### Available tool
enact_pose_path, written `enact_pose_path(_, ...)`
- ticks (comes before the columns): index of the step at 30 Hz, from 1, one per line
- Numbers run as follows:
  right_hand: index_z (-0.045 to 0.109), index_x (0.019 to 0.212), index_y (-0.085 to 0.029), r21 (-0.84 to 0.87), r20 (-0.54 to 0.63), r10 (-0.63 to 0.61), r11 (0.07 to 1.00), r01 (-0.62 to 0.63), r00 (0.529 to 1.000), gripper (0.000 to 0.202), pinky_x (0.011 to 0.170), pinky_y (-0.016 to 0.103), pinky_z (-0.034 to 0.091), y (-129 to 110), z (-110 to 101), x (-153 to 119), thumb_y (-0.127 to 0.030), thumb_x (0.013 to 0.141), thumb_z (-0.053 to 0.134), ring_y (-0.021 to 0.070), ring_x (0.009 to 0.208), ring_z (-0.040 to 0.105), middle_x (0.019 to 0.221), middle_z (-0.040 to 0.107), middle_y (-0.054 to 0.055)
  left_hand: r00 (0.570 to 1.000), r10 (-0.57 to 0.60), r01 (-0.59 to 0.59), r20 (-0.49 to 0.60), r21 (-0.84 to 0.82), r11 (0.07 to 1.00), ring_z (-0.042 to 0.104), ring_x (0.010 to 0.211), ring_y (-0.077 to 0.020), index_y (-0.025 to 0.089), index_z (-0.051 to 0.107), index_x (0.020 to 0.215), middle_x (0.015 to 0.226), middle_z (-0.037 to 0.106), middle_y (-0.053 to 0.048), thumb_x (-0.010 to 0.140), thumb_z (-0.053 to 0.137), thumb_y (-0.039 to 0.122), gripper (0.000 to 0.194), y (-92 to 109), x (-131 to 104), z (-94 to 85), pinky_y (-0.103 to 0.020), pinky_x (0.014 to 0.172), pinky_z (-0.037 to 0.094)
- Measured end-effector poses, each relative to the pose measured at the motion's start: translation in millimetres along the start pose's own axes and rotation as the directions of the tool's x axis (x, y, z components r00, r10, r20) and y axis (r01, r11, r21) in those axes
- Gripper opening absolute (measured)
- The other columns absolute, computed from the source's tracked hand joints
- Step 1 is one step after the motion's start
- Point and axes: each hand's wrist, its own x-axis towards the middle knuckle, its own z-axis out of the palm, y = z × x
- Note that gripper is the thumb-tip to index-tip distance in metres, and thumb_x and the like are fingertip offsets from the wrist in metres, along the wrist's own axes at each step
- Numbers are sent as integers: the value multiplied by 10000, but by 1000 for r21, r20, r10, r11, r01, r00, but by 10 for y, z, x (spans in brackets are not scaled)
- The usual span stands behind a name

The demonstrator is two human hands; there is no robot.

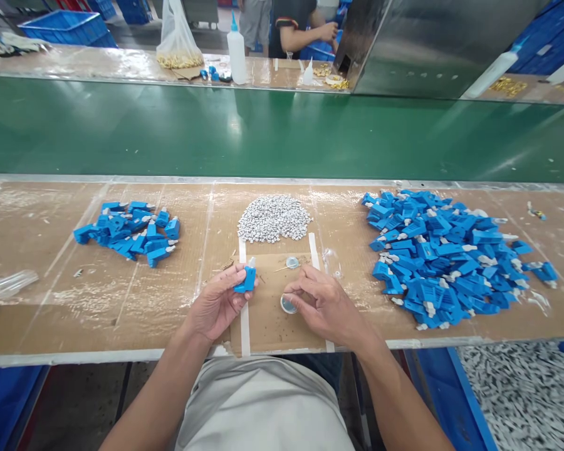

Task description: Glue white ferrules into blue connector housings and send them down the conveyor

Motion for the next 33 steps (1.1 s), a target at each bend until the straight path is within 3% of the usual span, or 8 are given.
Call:
enact_pose_path(8,682,930,-221,-48,49,1,999,1,999,144,663,322,399,-69,-35,-88,-218,1001,556,196,756,545,857,567,45,1000,-24,24,16,5,1000,634,586,-67,65,705,903,797,703,-74,764,836,250,266,9,9,34,-89,458,470)
enact_pose_path(13,628,911,-224,61,35,94,994,-96,995,182,716,327,424,-57,-60,-140,-273,1035,505,191,792,564,870,589,32,1000,-27,27,15,-28,999,669,606,-90,78,700,898,795,712,-74,782,816,216,214,12,-21,73,-101,492,519)
enact_pose_path(18,636,968,-228,256,-155,181,957,-137,971,149,707,311,454,1,-63,-188,-313,1033,532,177,796,592,924,642,30,988,-127,134,84,-82,988,711,659,-115,68,707,906,797,725,-90,820,784,196,172,-25,-76,139,-108,556,566)
enact_pose_path(22,652,971,-227,403,-350,174,915,-19,921,103,636,300,471,-109,-107,-170,-256,1015,564,159,726,592,942,655,35,969,-208,222,134,-100,970,720,654,-118,48,720,910,835,740,-116,847,761,206,175,-76,-104,242,-110,568,573)
enact_pose_path(28,667,982,-219,300,-562,48,942,149,826,116,695,353,509,-452,-138,-76,-131,969,592,210,832,635,911,673,55,947,-251,272,201,-85,958,704,624,-113,51,725,910,780,698,-93,836,782,244,215,-133,-134,393,-109,551,557)
enact_pose_path(33,658,1008,-221,213,-564,-49,956,202,825,183,753,388,519,-530,-90,-2,-68,944,581,226,851,657,864,661,43,935,-263,282,236,-46,958,685,629,-94,53,719,942,826,674,-96,878,736,256,213,-156,-146,420,-97,556,536)
